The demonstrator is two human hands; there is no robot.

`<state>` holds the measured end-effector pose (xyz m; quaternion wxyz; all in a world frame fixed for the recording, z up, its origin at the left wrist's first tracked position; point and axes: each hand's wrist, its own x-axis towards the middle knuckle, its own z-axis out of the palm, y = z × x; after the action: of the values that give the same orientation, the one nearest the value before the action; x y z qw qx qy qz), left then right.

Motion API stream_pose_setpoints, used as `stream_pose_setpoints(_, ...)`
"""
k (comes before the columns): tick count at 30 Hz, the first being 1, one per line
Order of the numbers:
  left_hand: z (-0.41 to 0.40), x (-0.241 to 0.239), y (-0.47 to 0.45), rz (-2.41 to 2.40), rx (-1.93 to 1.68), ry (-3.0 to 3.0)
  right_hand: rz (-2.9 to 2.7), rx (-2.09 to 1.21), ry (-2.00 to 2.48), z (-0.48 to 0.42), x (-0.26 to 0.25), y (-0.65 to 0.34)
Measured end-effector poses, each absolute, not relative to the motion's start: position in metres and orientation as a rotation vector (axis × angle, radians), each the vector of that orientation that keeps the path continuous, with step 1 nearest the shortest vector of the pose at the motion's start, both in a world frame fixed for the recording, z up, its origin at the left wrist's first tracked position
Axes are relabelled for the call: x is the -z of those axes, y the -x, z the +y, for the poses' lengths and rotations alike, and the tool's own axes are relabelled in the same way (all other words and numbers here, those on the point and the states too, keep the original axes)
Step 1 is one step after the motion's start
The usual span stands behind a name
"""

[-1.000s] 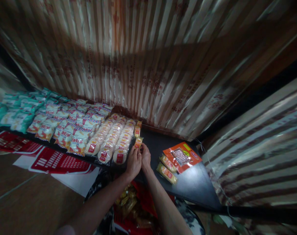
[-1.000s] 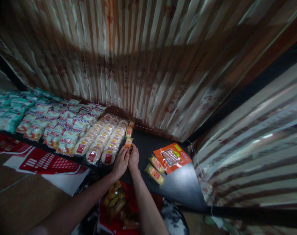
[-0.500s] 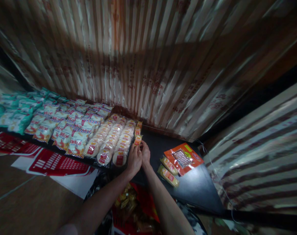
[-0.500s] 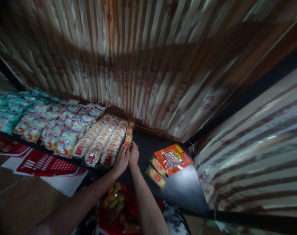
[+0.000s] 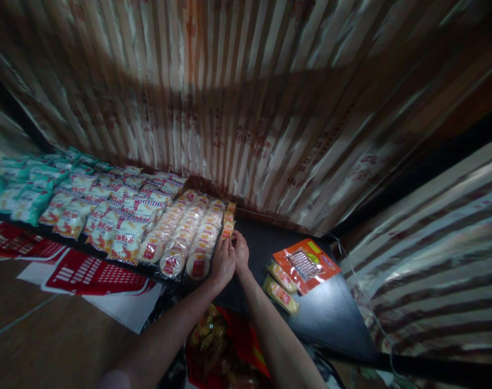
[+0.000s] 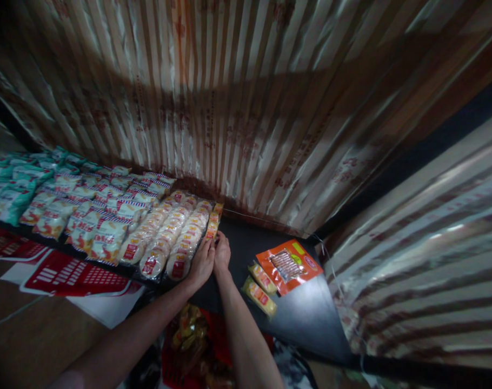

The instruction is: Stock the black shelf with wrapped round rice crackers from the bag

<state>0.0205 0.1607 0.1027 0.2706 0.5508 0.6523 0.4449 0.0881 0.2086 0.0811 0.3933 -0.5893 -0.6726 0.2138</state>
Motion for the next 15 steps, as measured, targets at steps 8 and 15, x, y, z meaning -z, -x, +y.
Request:
stream_pose_setpoints(8,0.1652,-0.1065,-0.0189,1.774,-1.172,-1.478,-1.744,-0.514,1.506,0.2156,-0.0814,-0.0859)
stream_pose_setpoints(15,0.1688,-0.1084,-0.0189,1.777,-1.156,-1.491,-1.757,-0.54,1.525,0.2178,-0.0837,-0.0856)
